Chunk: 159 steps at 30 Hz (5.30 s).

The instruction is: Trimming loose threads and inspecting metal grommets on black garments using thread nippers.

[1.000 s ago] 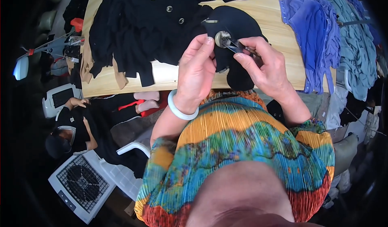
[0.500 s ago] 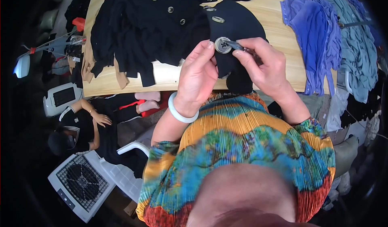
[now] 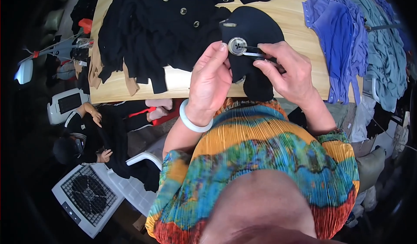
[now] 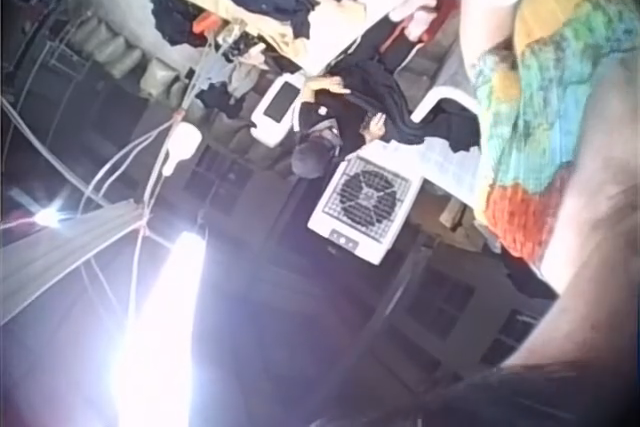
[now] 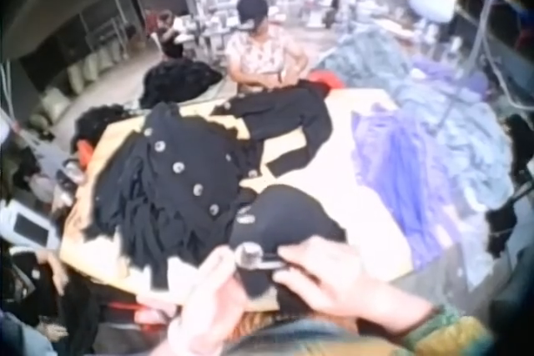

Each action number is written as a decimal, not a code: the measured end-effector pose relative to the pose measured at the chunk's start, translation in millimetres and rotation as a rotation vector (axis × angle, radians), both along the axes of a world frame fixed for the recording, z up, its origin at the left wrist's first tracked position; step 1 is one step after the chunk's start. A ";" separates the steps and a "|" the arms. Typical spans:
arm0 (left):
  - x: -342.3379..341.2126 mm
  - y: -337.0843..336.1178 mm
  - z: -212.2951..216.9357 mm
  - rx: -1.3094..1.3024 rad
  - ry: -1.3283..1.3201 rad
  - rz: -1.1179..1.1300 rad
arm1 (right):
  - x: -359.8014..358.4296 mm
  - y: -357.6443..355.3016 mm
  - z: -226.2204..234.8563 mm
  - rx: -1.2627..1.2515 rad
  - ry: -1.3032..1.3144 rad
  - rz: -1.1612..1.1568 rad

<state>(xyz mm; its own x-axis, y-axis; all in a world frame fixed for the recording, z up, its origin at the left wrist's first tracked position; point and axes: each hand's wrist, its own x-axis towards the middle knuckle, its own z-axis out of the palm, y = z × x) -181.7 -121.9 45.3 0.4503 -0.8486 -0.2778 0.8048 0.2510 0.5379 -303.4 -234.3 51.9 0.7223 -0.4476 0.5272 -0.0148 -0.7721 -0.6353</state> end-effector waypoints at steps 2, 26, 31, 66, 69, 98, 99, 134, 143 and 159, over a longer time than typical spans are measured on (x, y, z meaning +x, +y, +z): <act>1.2 -0.1 -3.7 -0.001 0.002 -0.001 | -0.6 0.5 -0.2 0.023 0.005 -0.004; -2.9 0.1 -6.2 0.001 0.016 0.007 | 9.4 9.6 -5.3 0.056 -0.030 -0.026; 0.6 1.9 -10.5 0.003 0.039 -0.016 | 13.0 9.1 -4.5 0.164 -0.020 -0.054; 8.0 4.1 -12.3 0.009 0.007 -0.025 | 18.2 8.7 -6.2 0.377 -0.038 -0.059; 9.3 5.4 -8.9 0.020 0.031 -0.057 | 17.5 2.9 -13.7 0.544 -0.057 0.029; 13.1 27.6 -27.8 -0.253 0.138 -0.294 | 10.3 4.4 4.6 0.052 0.020 0.232; 11.3 26.7 -27.0 -0.251 0.138 -0.298 | 10.1 5.5 7.9 0.078 -0.004 0.244; -2.0 17.0 -25.3 -0.423 0.164 -0.114 | -0.4 37.2 11.1 0.328 -0.049 0.070; -3.2 17.6 -27.3 -0.388 0.156 -0.139 | 1.5 36.3 10.5 0.342 -0.053 0.068; -4.7 17.8 -29.2 -0.416 0.209 -0.143 | 5.9 34.8 5.6 0.623 -0.131 0.001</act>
